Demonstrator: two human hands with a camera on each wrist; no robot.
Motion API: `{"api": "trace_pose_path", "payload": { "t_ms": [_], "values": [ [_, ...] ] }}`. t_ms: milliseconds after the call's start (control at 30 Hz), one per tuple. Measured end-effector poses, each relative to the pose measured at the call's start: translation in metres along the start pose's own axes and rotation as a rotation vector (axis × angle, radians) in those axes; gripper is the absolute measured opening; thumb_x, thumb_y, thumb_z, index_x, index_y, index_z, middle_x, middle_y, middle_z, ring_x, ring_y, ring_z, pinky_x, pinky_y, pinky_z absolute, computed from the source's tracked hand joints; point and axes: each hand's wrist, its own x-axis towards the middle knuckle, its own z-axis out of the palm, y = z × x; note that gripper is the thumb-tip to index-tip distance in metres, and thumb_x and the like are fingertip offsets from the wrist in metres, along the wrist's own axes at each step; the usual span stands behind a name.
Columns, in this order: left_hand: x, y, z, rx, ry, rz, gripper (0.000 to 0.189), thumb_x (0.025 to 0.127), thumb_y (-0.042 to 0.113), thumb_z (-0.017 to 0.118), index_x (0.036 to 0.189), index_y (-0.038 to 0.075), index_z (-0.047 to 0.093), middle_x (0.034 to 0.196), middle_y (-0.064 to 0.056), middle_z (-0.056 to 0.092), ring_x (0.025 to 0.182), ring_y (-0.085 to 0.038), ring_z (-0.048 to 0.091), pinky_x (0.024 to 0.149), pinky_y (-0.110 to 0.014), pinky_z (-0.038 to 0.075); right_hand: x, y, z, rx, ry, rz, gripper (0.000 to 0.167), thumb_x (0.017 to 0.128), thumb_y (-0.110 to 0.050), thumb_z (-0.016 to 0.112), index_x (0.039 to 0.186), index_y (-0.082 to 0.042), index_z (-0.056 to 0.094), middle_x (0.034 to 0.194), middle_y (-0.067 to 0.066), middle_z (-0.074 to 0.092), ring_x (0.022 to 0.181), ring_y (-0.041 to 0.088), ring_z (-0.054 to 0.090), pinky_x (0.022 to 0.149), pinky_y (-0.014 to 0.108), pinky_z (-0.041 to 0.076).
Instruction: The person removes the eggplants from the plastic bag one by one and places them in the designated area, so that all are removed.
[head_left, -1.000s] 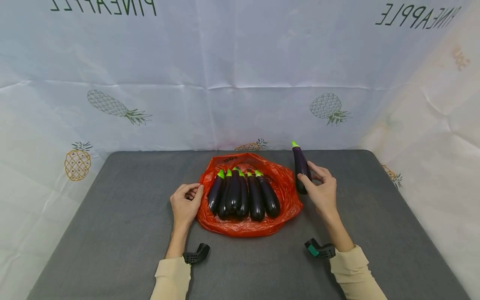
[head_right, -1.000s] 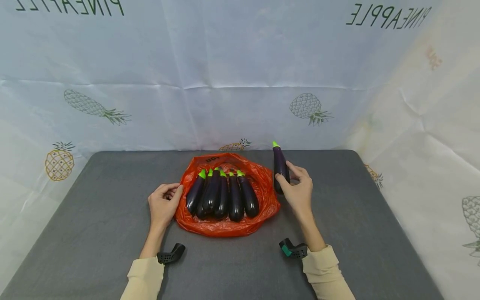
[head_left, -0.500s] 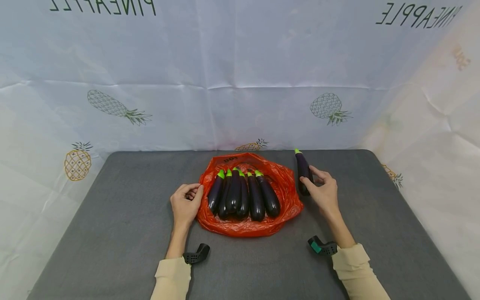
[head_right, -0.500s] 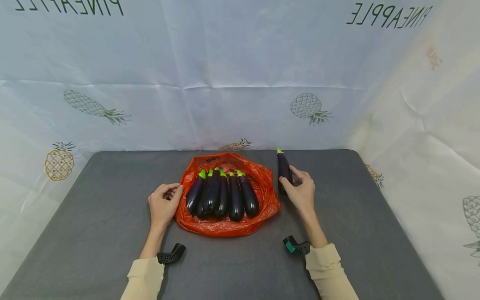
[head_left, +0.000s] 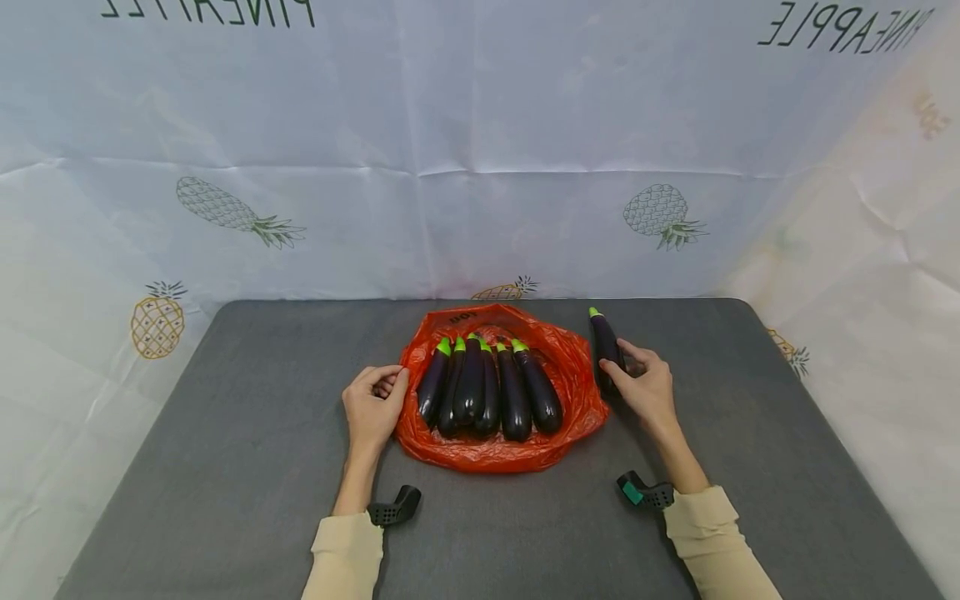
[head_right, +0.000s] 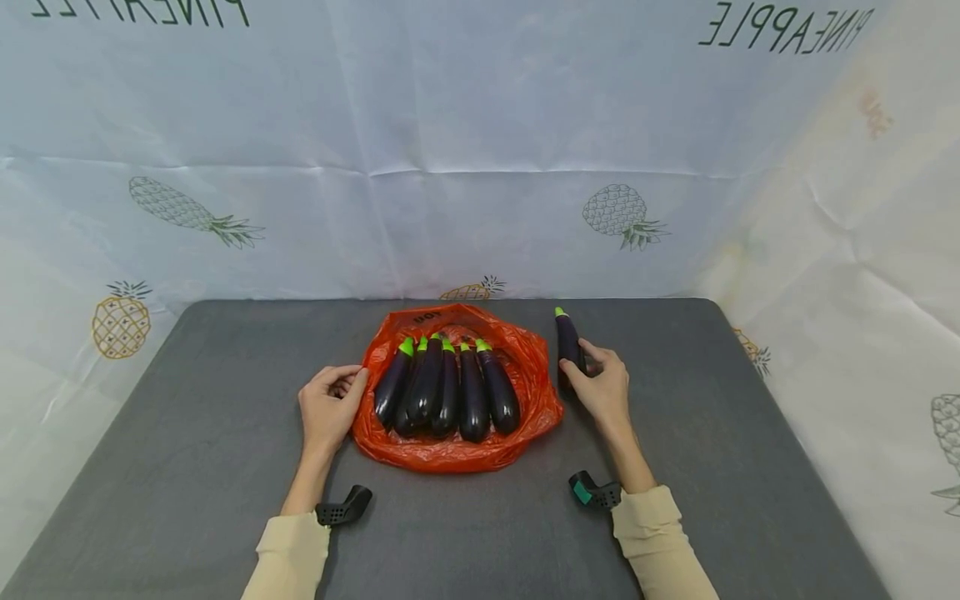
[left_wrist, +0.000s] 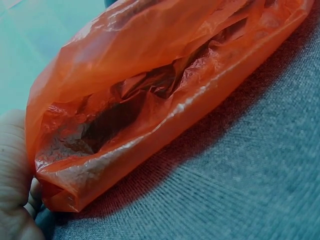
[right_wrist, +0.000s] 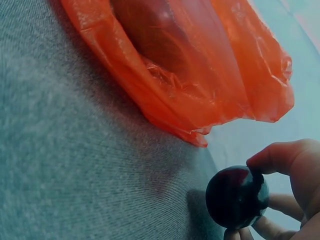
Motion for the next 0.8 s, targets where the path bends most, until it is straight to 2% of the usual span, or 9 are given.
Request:
{"api": "trace_pose_path", "payload": {
  "t_ms": [167, 300, 433, 633, 700, 800],
  "values": [
    [0.0, 0.018, 0.0, 0.0, 0.014, -0.001, 0.01, 0.086, -0.002, 0.077, 0.082, -0.011, 0.074, 0.07, -0.022, 0.065, 0.061, -0.013, 0.053, 0.059, -0.006, 0.039, 0.001, 0.003, 0.001, -0.036, -0.009, 0.004, 0.054, 0.096, -0.024, 0.07, 0.146, -0.008, 0.057, 0.144, 0.022, 0.055, 0.099, 0.019, 0.057, 0.067, 0.01, 0.046],
    [0.001, 0.027, -0.001, -0.005, 0.014, 0.003, 0.009, 0.085, -0.006, 0.076, 0.082, -0.014, 0.073, 0.07, -0.026, 0.064, 0.06, -0.018, 0.054, 0.058, -0.007, 0.04, 0.001, 0.004, 0.001, -0.048, -0.009, -0.003, 0.054, 0.096, -0.024, 0.07, 0.146, -0.008, 0.057, 0.142, 0.023, 0.056, 0.1, 0.025, 0.06, 0.066, 0.011, 0.046],
    [0.001, 0.017, 0.0, -0.001, 0.018, 0.009, 0.011, 0.086, -0.003, 0.077, 0.081, -0.012, 0.074, 0.07, -0.023, 0.065, 0.061, -0.014, 0.053, 0.058, -0.008, 0.04, 0.001, 0.005, 0.001, -0.055, -0.012, -0.016, 0.054, 0.096, -0.023, 0.07, 0.145, -0.007, 0.057, 0.141, 0.024, 0.056, 0.096, 0.021, 0.062, 0.065, 0.011, 0.046],
    [0.0, -0.003, 0.0, -0.012, 0.0, 0.004, 0.01, 0.087, 0.006, 0.08, 0.083, -0.003, 0.078, 0.071, -0.014, 0.068, 0.063, -0.004, 0.053, 0.059, -0.007, 0.041, 0.002, 0.006, 0.001, -0.061, -0.021, -0.024, 0.054, 0.096, -0.023, 0.069, 0.145, -0.006, 0.057, 0.141, 0.025, 0.056, 0.089, 0.008, 0.061, 0.066, 0.011, 0.047],
    [0.0, -0.005, -0.001, -0.025, -0.006, 0.005, 0.009, 0.087, 0.007, 0.08, 0.083, -0.001, 0.078, 0.071, -0.013, 0.068, 0.063, -0.003, 0.053, 0.059, -0.007, 0.042, 0.001, 0.006, 0.001, -0.062, -0.029, -0.021, 0.054, 0.097, -0.023, 0.069, 0.146, -0.006, 0.056, 0.141, 0.025, 0.055, 0.092, 0.012, 0.063, 0.066, 0.011, 0.047],
    [0.0, -0.005, -0.001, -0.036, -0.013, 0.007, 0.009, 0.088, 0.008, 0.08, 0.084, 0.0, 0.079, 0.072, -0.012, 0.068, 0.064, -0.004, 0.054, 0.059, -0.008, 0.043, 0.0, 0.005, 0.001, -0.062, -0.039, -0.018, 0.055, 0.097, -0.024, 0.068, 0.147, -0.006, 0.055, 0.143, 0.026, 0.054, 0.102, 0.028, 0.065, 0.066, 0.01, 0.046]
  ]
}}
